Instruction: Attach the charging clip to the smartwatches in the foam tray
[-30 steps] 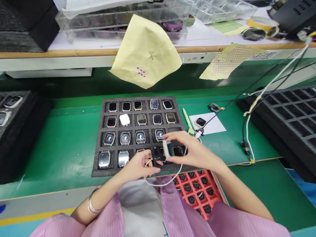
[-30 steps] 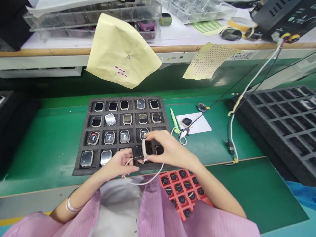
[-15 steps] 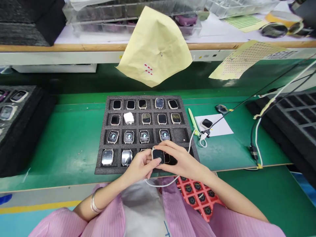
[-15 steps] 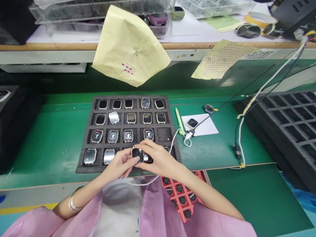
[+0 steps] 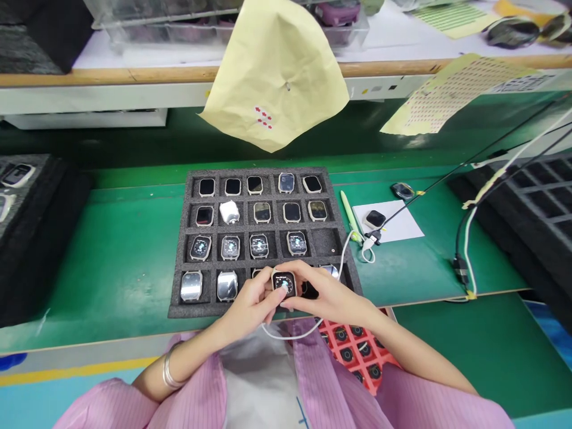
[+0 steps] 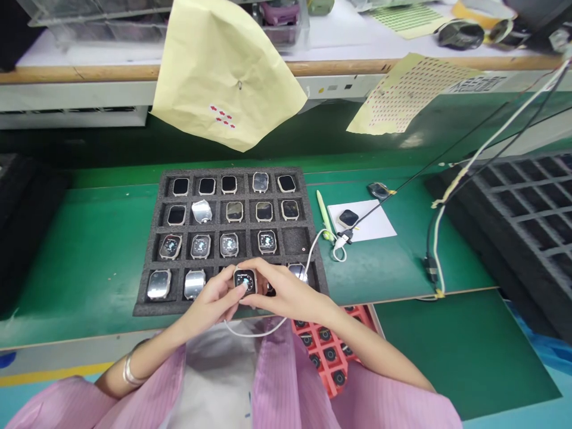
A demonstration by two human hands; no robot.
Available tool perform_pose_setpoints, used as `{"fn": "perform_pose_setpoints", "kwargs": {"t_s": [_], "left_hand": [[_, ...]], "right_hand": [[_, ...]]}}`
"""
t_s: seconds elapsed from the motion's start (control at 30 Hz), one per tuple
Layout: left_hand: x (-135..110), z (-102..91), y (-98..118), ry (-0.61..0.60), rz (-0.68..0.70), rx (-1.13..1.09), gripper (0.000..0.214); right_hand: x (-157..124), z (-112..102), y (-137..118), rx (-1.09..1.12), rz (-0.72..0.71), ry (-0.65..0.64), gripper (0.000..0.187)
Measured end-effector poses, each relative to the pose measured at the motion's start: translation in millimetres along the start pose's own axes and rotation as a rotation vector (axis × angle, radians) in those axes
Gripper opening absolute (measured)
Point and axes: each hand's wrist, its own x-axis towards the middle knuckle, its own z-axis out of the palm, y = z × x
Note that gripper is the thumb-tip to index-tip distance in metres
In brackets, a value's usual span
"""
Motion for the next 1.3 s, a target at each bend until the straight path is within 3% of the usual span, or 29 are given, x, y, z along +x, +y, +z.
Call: {"fn": "perform_pose_setpoints", "kwargs": {"t_s": [0.43,0.93,1.13,1.3], "left_hand": [[0.0,-0.1,0.4,-0.033,0.001,-0.025,0.028],[-1.0,-0.4,-3.0,-0.023,0.019,0.096,0.032],[-1.2,-0.8,-5.0,-0.020,0.026,0.149,0.034],[-1.7,0.1,-4.7,-0.045,0.040,0.159,0.030]], "right_hand": [[-4.7,13.7,12.9,0.146,-0.046,0.097,0.049],[-9.8,12.0,8.5,0.061,-0.044,0.105,0.049],[-12.4,14.3,8.7,-0.107,-0.142,0.165,0.052],[-12.8,12.6,6.4,-0.091,-0.185,0.197,0.048]]}}
